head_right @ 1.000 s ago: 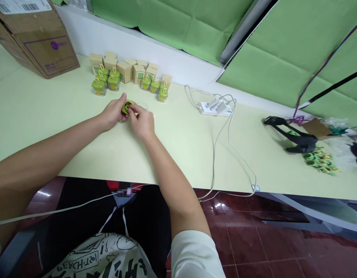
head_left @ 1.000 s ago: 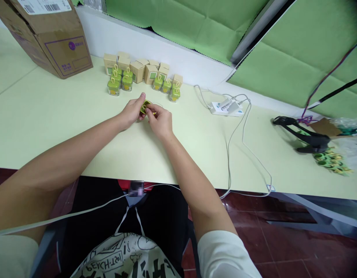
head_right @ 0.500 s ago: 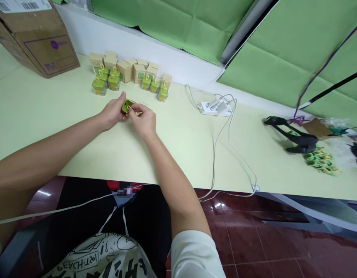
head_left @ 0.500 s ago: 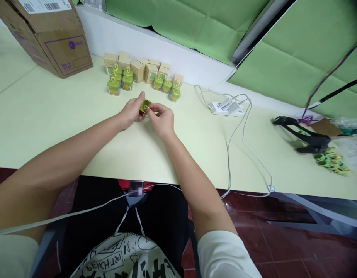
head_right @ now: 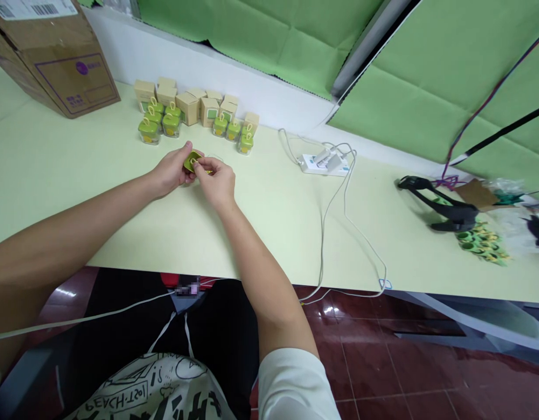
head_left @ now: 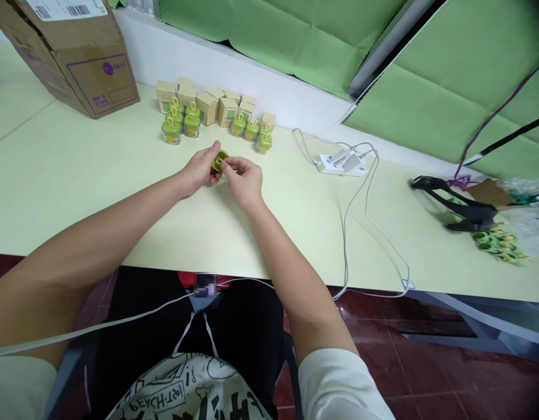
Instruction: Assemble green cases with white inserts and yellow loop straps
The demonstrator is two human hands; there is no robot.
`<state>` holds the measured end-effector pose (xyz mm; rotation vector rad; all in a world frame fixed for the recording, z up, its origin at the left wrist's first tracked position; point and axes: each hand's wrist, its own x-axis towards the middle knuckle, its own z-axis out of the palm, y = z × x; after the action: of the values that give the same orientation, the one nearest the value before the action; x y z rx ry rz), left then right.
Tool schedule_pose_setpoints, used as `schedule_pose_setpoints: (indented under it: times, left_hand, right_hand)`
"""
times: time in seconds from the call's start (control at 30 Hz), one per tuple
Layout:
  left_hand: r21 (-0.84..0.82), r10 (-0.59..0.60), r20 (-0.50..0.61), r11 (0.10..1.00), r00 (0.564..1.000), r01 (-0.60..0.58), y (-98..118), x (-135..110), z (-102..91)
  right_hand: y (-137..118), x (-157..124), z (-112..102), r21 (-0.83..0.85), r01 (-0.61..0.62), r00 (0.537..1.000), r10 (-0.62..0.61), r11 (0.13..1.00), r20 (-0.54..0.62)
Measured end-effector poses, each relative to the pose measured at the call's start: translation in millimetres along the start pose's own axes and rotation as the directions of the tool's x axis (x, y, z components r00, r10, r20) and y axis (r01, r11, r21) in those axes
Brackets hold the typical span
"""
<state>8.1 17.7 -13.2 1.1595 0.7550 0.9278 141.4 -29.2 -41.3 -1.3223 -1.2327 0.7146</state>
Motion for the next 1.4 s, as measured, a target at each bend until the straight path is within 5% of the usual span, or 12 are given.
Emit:
schedule_pose_setpoints:
  times: [1.4]
  left_hand:
    - [0.051,0.042,0.048,0.998,0.998,-0.044,5.8,-6.0,1.9]
  right_hand:
    - [9.4,1.2,-0.8,0.097,0.000,0.999,0.004,0.995,-0.044]
